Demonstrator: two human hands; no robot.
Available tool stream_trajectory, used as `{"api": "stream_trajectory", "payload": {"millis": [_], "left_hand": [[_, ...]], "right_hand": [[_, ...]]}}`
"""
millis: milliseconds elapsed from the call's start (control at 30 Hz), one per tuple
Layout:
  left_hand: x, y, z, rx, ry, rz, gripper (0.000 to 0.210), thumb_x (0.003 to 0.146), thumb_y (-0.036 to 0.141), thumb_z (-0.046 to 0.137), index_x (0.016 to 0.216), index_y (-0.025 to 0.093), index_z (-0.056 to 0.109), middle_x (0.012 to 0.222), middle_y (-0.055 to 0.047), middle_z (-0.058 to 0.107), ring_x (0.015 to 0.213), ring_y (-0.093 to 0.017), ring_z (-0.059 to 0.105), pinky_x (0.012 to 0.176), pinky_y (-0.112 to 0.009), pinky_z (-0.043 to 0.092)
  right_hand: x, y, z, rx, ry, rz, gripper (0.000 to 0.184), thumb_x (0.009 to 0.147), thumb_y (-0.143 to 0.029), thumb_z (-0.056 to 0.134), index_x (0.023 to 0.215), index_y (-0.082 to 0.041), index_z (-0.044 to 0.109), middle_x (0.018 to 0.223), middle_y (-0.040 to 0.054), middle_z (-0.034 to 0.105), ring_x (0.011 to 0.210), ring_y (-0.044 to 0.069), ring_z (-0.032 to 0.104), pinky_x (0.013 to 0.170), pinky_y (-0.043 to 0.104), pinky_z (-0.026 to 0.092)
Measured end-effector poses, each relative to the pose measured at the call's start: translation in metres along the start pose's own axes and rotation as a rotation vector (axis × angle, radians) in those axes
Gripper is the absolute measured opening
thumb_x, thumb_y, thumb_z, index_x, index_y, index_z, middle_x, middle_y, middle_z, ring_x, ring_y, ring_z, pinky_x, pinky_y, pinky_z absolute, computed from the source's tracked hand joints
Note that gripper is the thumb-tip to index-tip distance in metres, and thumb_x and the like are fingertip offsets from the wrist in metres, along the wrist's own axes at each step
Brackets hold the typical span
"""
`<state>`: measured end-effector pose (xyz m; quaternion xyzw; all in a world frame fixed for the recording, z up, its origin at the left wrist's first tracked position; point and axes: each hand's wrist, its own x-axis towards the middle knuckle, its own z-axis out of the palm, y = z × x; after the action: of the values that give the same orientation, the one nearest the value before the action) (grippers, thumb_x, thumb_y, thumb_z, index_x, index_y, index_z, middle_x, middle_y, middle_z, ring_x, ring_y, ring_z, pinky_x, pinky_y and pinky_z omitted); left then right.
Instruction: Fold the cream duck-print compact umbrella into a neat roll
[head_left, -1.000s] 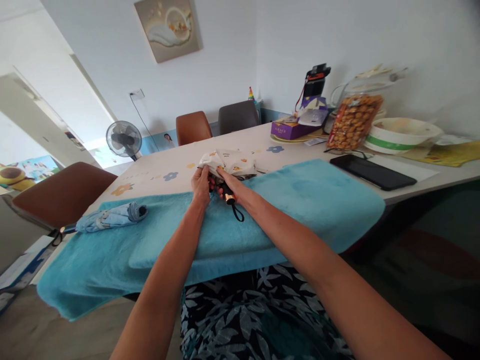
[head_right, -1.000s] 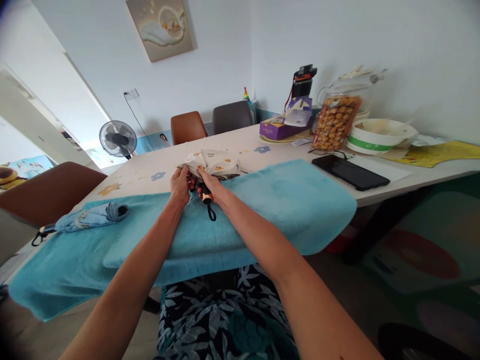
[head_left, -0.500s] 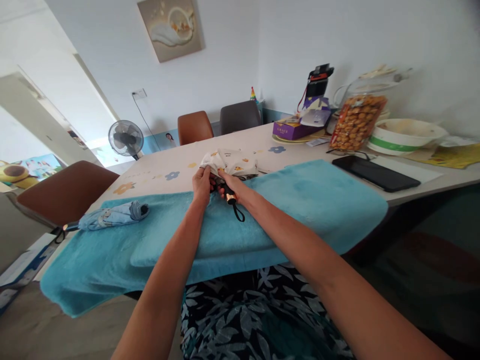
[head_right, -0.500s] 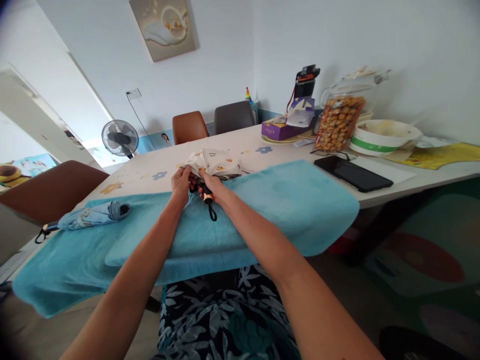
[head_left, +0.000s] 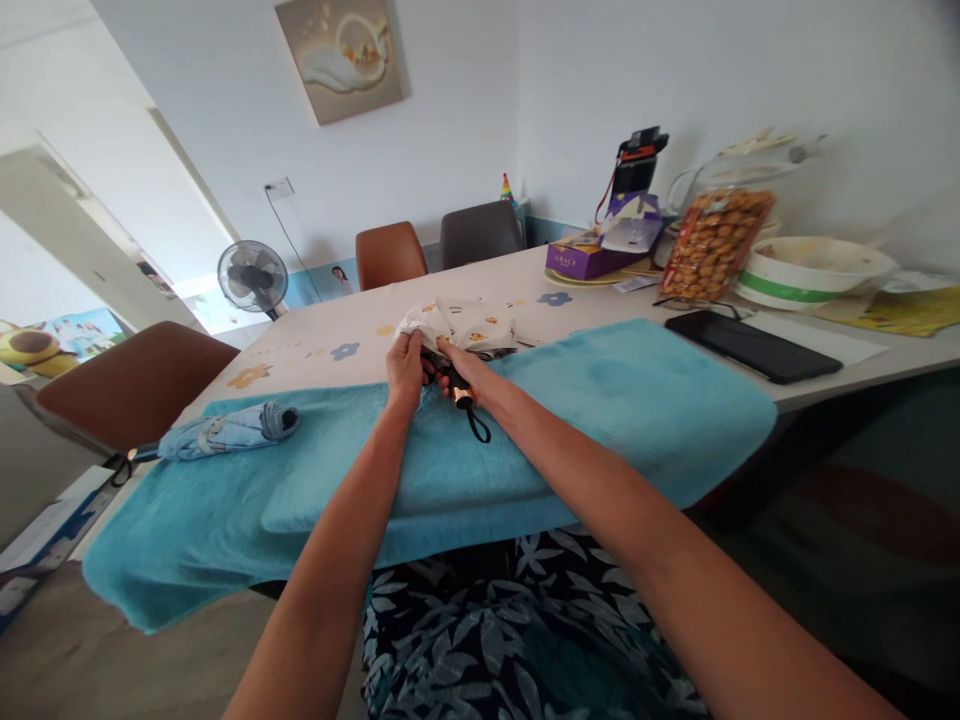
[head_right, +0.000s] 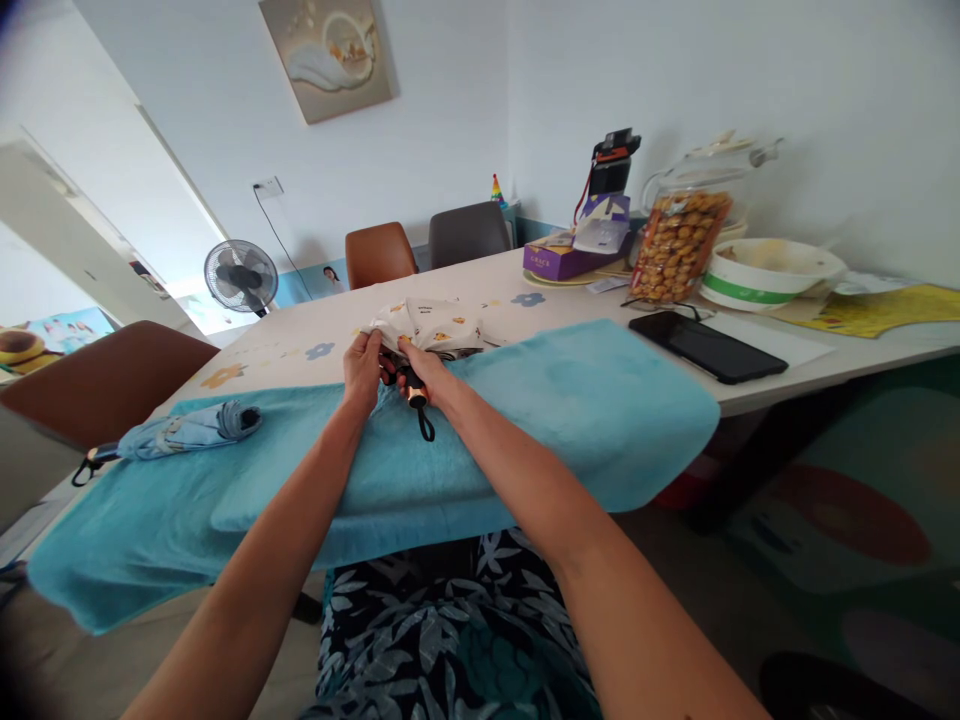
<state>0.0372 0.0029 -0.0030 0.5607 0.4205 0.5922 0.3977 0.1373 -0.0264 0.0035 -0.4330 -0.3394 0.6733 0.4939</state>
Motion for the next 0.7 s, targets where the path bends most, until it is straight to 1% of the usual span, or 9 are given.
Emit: {"api": "stream_trajectory", "payload": {"millis": [100,267,467,700], "left_hand": [[0.001,-0.0023,-0.0016,0.067,0.002,0.043,0.025,0.087,0.035,0.048,0.067,0.02,0.046,0.053,0.006,0.048,0.033,-0.006,0.041,0.033,-0.018,0.024],[0.0032,-0.007,-0.0034,0.162,0.048,0.112,0.03,0.087,0.033,0.051,0.061,0.02,0.045,0.044,0.007,0.039,0.035,-0.006,0.036,0.04,-0.019,0.025],[0.0033,-0.0085,-0.0027,0.181,0.053,0.128,0.027,0.089,0.035,0.048,0.065,0.021,0.047,0.051,0.006,0.047,0.036,-0.007,0.038,0.04,-0.02,0.026],[0.0032,-0.0078,-0.0005,0.163,0.068,0.139,0.032,0.089,0.043,0.047,0.066,0.021,0.045,0.049,0.007,0.044,0.035,-0.006,0.038,0.038,-0.019,0.026]], "right_hand": [[0.0006,0.0004,-0.0002,-0.001,-0.026,0.006,0.041,0.095,-0.044,0.04,0.068,-0.015,0.052,0.042,-0.0014,0.048,0.031,0.008,0.041,0.029,0.019,0.038],[0.0027,0.001,-0.0003,0.013,-0.005,0.003,0.037,0.095,-0.043,0.043,0.073,-0.014,0.053,0.047,-0.0001,0.054,0.032,0.007,0.043,0.031,0.018,0.038],[0.0007,-0.0004,0.0007,0.028,-0.005,0.005,0.037,0.095,-0.042,0.042,0.074,-0.014,0.053,0.05,-0.0004,0.054,0.031,0.007,0.042,0.029,0.019,0.037],[0.0012,0.0006,0.0013,-0.02,0.012,0.02,0.039,0.093,-0.049,0.044,0.076,-0.015,0.054,0.047,-0.0009,0.053,0.033,0.008,0.043,0.031,0.019,0.039]]}}
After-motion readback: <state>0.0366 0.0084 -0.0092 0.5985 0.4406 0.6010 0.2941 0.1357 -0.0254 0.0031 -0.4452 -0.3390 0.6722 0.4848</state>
